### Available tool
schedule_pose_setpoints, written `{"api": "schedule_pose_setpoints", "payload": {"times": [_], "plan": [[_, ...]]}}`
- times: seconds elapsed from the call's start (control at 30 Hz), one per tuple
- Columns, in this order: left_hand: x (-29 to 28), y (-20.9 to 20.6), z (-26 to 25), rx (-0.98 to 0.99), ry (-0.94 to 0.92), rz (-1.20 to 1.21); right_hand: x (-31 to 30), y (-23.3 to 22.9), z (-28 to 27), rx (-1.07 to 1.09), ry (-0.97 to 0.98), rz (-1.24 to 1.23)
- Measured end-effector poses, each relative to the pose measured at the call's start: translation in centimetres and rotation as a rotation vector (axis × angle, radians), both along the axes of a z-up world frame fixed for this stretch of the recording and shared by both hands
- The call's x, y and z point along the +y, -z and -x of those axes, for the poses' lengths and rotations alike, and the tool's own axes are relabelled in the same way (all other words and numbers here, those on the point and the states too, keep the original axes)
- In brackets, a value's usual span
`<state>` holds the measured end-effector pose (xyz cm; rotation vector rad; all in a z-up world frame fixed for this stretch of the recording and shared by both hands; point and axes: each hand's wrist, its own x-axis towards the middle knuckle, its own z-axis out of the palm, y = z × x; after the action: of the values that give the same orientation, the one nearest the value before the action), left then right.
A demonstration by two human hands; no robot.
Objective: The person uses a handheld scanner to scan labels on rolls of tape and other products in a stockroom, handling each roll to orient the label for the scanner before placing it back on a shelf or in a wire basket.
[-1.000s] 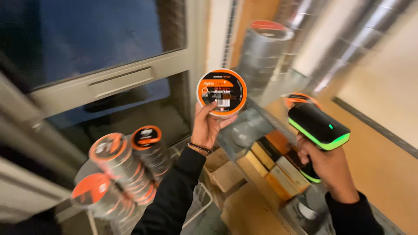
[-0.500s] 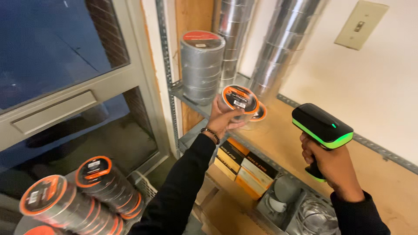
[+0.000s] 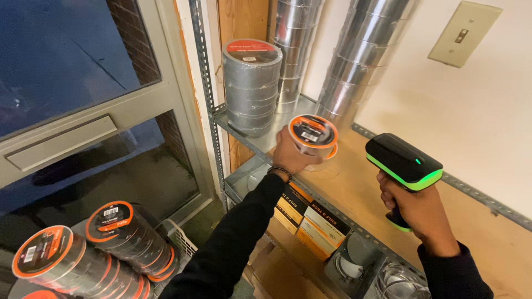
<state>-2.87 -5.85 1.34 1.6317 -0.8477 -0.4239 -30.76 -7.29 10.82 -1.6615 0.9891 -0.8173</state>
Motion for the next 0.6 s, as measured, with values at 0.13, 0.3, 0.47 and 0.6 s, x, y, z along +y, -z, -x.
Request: {"api": "schedule_pose_setpoints", "payload": {"times": [0.13,0.3,0.47,0.6], "plan": [[0.1,-0.8,1.2,-0.125,-0.047,-0.065,-0.5,0.0,-1.0,0.008,-0.045,0.021],[0.0,-0.3,1.8,-0.251,-0.036,-0.121,-1.6,1.4,-1.9,-0.048,-0.151,0.053],[0.6,-1.0,1.5,-0.183,-0.020,-0.004,-0.7,0.6,-2.6,0.008,-0.108,0.024],[0.7,-0.7,1.3,-0.153,-0.002,-0.021,-0.9,1.1,-3.1,-0.015,-0.132,0.037]]}}
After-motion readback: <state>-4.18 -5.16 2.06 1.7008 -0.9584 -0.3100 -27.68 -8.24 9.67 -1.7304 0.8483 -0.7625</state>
